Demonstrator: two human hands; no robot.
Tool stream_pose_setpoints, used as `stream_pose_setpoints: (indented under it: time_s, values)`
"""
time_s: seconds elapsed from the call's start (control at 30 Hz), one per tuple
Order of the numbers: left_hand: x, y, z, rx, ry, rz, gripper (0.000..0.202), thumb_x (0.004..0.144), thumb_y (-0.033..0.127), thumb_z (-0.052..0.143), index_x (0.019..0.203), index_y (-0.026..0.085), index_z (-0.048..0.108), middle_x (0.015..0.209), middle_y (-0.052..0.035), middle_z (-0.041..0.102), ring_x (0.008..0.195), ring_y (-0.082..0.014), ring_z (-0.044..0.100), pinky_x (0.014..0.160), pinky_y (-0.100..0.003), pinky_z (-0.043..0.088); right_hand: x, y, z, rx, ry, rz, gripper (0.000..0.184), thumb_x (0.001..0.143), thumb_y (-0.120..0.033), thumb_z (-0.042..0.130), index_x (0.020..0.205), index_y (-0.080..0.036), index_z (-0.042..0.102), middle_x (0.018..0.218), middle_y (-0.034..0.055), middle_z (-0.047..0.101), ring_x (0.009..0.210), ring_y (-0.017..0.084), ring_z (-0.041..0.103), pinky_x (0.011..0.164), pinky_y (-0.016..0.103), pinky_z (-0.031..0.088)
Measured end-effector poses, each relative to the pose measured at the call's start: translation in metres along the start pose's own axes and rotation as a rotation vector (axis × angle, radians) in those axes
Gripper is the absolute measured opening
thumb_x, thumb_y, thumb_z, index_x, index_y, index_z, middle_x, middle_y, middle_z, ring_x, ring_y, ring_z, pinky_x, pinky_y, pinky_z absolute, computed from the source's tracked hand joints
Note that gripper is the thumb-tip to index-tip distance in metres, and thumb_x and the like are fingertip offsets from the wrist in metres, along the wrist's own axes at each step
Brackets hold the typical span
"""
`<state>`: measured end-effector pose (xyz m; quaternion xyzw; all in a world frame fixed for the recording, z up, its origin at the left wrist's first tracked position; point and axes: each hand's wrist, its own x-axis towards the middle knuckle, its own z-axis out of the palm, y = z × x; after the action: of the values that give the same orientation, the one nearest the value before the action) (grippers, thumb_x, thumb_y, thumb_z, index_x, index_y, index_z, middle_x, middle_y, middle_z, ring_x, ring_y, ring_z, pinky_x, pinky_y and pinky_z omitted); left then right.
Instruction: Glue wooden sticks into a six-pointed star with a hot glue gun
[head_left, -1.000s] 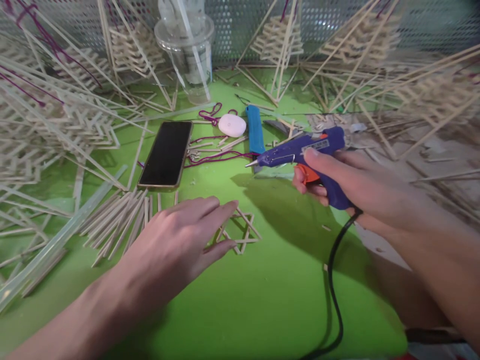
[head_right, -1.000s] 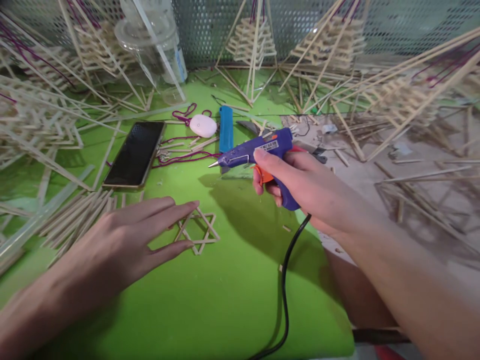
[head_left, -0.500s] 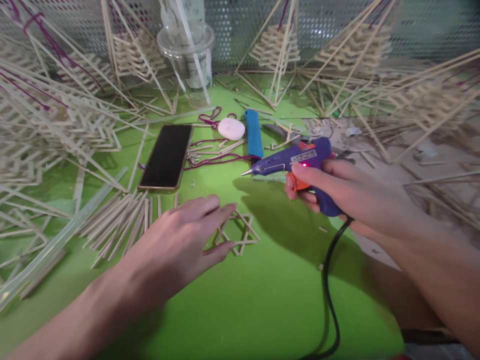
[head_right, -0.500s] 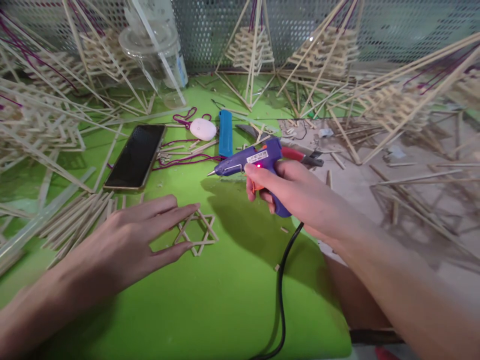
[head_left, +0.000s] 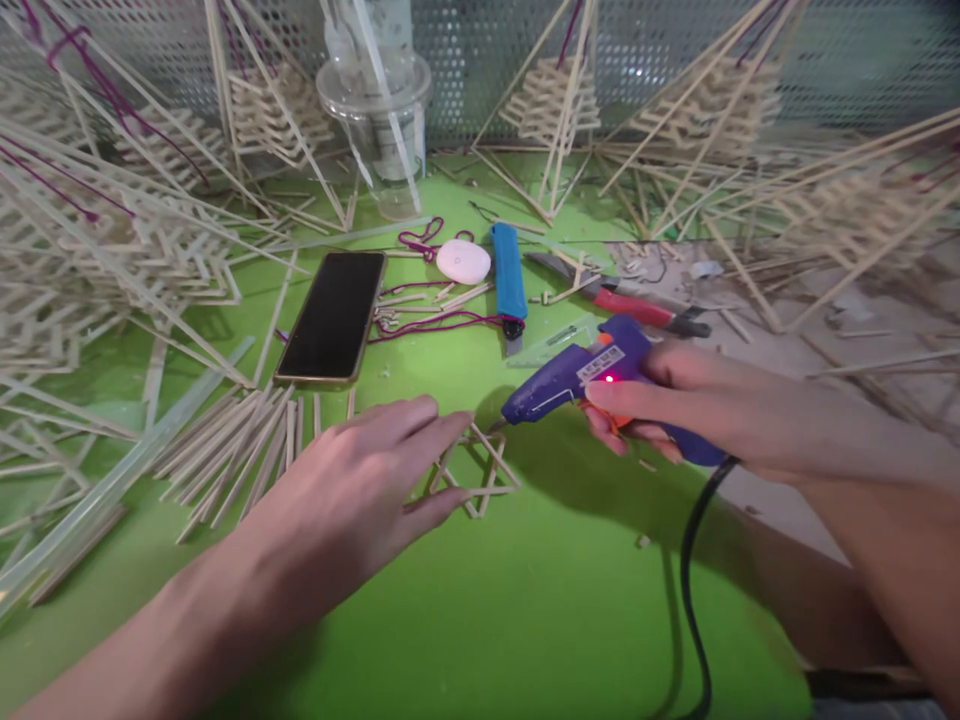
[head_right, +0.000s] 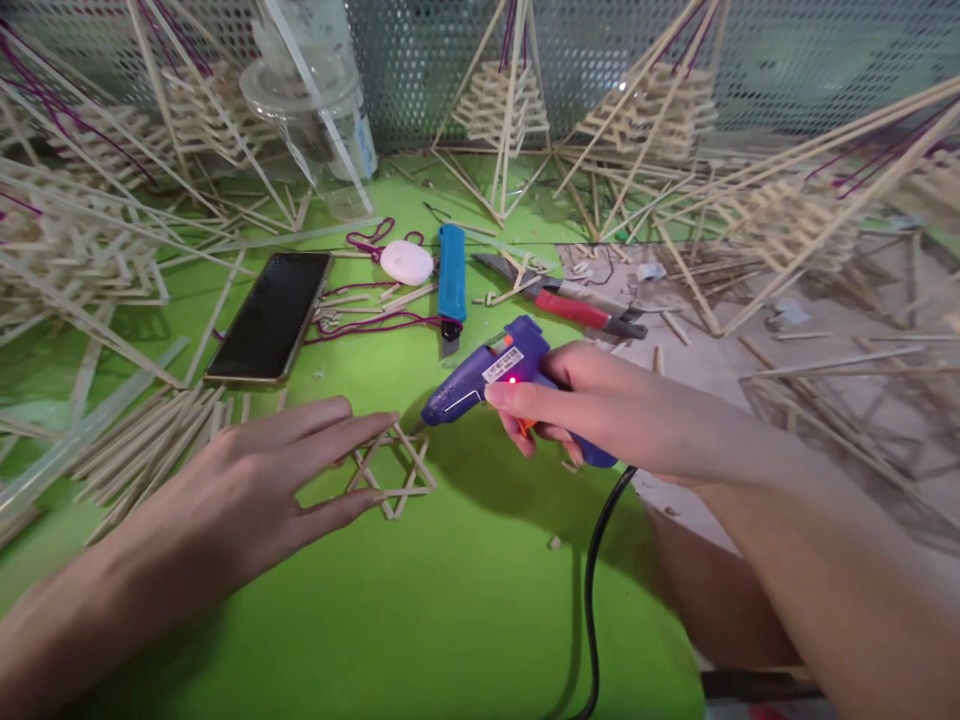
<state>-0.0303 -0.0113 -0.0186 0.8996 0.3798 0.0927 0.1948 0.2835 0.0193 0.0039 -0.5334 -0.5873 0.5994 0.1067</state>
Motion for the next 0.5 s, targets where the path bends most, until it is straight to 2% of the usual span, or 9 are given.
stream_pose_setpoints:
  time_s: [0.1,0.3,0.5]
  values:
    - [0.0003,0.0009,-0.0025,0.003,0.011,0.030,0.048,0.103,0.031,0.070,0.144,0.006,0.064,0.119,-0.0145,0.074,0.099,-0.0275,0.075,0.083,-0.041,0.068,0.0012,-0.0002,0.0016,0.000,-0.004,-0.010,0.041,0.093,-0.057,0.072,0.076,-0.020,0.074,0.072,0.0019,0.071,0.054,0.012,0.051,0.047,0.025,0.038]
    - [0.0005,0.0011,-0.0028,-0.006,-0.001,0.027,0.046,0.105,0.031,0.067,0.144,0.007,0.064,0.116,-0.0134,0.073,0.099,-0.0278,0.075,0.086,-0.045,0.068,0.0002,-0.0045,0.0050,-0.009,0.005,0.004,0.041,0.095,-0.056,0.071,0.075,-0.020,0.074,0.071,0.0028,0.071,0.053,0.013,0.052,0.047,0.026,0.038]
    - [0.0006,0.0004,-0.0001,-0.021,-0.015,-0.005,0.049,0.106,0.032,0.066,0.149,0.009,0.061,0.116,-0.0122,0.073,0.096,-0.0248,0.073,0.082,-0.040,0.069,-0.0019,-0.0032,0.0027,0.029,0.029,0.000,0.041,0.094,-0.056,0.073,0.075,-0.020,0.074,0.072,0.0038,0.072,0.054,0.013,0.050,0.046,0.025,0.037]
